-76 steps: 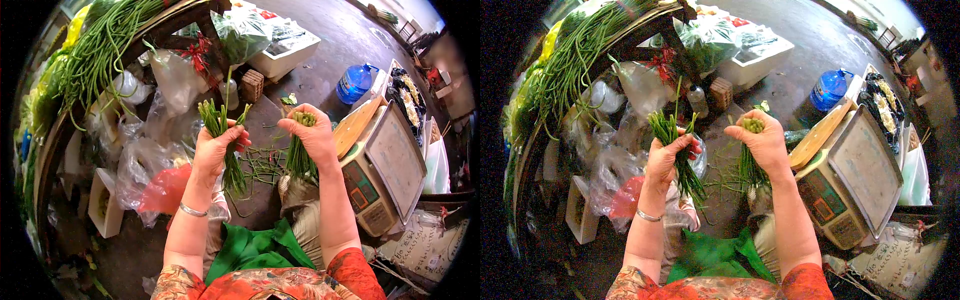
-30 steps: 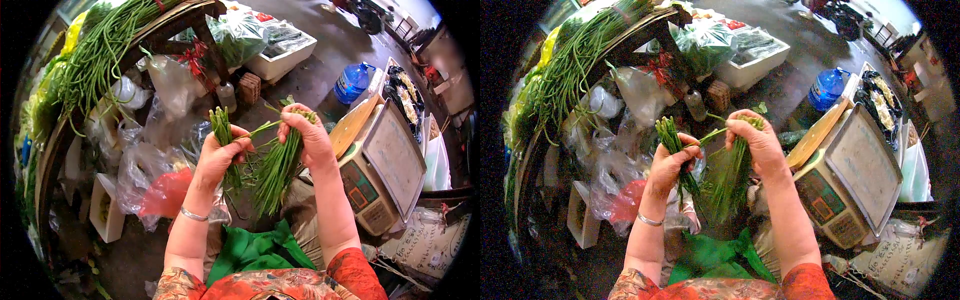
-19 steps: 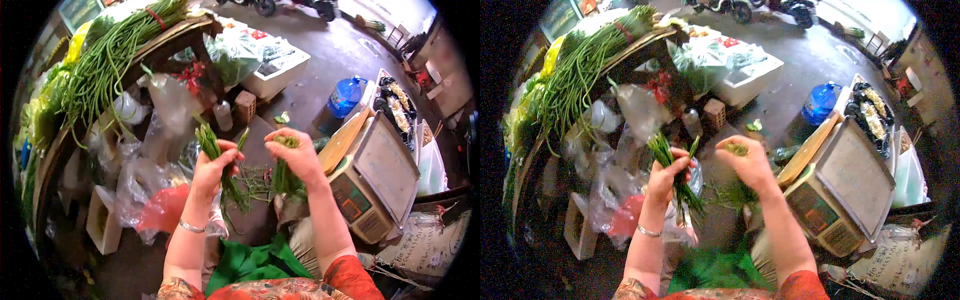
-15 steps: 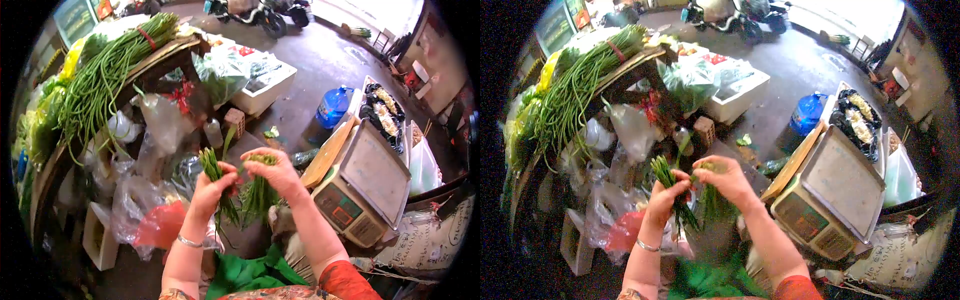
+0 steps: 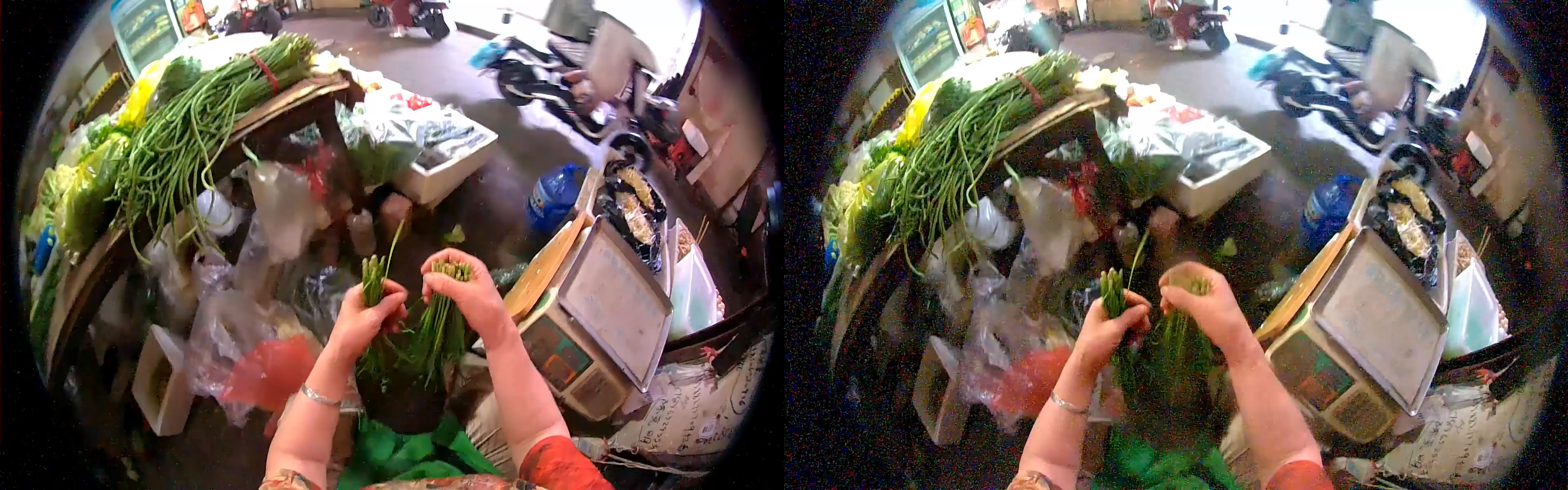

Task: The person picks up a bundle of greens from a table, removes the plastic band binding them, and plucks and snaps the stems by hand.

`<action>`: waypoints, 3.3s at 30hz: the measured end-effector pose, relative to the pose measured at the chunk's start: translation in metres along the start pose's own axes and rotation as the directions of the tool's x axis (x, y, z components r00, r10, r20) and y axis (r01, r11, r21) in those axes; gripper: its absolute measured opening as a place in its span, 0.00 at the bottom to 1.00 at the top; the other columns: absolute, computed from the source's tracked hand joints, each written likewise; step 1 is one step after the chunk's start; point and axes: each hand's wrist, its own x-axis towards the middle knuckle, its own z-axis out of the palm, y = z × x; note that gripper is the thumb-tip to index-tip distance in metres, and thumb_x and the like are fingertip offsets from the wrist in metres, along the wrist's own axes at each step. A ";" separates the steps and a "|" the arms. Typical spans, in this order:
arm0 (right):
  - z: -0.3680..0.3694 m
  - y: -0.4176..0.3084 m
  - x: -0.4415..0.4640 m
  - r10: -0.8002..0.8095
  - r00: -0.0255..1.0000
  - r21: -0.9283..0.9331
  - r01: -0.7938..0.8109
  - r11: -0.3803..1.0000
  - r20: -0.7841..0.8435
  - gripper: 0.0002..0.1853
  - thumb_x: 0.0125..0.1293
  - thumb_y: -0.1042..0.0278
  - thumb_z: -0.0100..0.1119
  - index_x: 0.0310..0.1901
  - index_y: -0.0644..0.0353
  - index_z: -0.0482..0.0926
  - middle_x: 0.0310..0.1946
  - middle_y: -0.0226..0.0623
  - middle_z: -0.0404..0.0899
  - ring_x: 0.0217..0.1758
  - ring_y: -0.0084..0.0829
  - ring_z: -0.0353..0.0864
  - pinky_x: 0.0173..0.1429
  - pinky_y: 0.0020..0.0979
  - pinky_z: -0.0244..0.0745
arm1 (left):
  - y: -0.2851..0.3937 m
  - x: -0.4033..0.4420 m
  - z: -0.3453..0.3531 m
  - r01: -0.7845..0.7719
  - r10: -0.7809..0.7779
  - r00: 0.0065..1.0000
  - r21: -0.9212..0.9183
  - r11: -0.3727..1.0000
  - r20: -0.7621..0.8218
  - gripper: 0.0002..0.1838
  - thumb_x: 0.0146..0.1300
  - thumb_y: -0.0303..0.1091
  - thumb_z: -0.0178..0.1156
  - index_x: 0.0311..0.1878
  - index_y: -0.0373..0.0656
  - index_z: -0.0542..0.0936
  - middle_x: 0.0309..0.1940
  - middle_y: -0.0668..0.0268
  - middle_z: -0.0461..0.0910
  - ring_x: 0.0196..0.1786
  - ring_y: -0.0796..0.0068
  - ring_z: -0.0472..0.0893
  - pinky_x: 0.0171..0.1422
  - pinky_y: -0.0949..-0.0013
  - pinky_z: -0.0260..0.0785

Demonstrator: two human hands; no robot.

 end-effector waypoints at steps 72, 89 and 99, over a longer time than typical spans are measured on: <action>-0.006 0.009 0.005 0.034 0.997 -0.083 -0.039 0.996 -0.065 0.04 0.61 0.74 0.63 0.37 0.63 0.80 0.25 0.27 0.79 0.28 0.16 0.75 0.34 0.19 0.70 | -0.001 -0.003 -0.001 0.062 -0.032 0.990 -0.229 0.972 0.136 0.10 0.66 0.33 0.59 0.47 0.41 0.77 0.28 0.66 0.80 0.26 0.77 0.78 0.30 0.75 0.68; -0.018 0.010 0.005 -0.039 0.980 -0.318 -0.025 0.948 -0.194 0.05 0.59 0.73 0.63 0.32 0.64 0.78 0.21 0.27 0.76 0.25 0.16 0.73 0.30 0.22 0.69 | -0.016 0.009 -0.027 -0.066 0.059 0.991 -0.061 0.996 -0.116 0.08 0.68 0.34 0.57 0.46 0.41 0.76 0.37 0.57 0.84 0.35 0.67 0.84 0.33 0.72 0.74; 0.000 0.012 0.005 0.032 0.998 -0.188 -0.043 0.981 -0.063 0.08 0.57 0.71 0.69 0.34 0.62 0.80 0.25 0.27 0.78 0.27 0.17 0.74 0.30 0.21 0.70 | -0.008 0.002 -0.012 0.054 -0.047 0.997 -0.145 0.988 0.057 0.07 0.67 0.31 0.57 0.46 0.41 0.75 0.34 0.59 0.83 0.32 0.68 0.83 0.33 0.71 0.75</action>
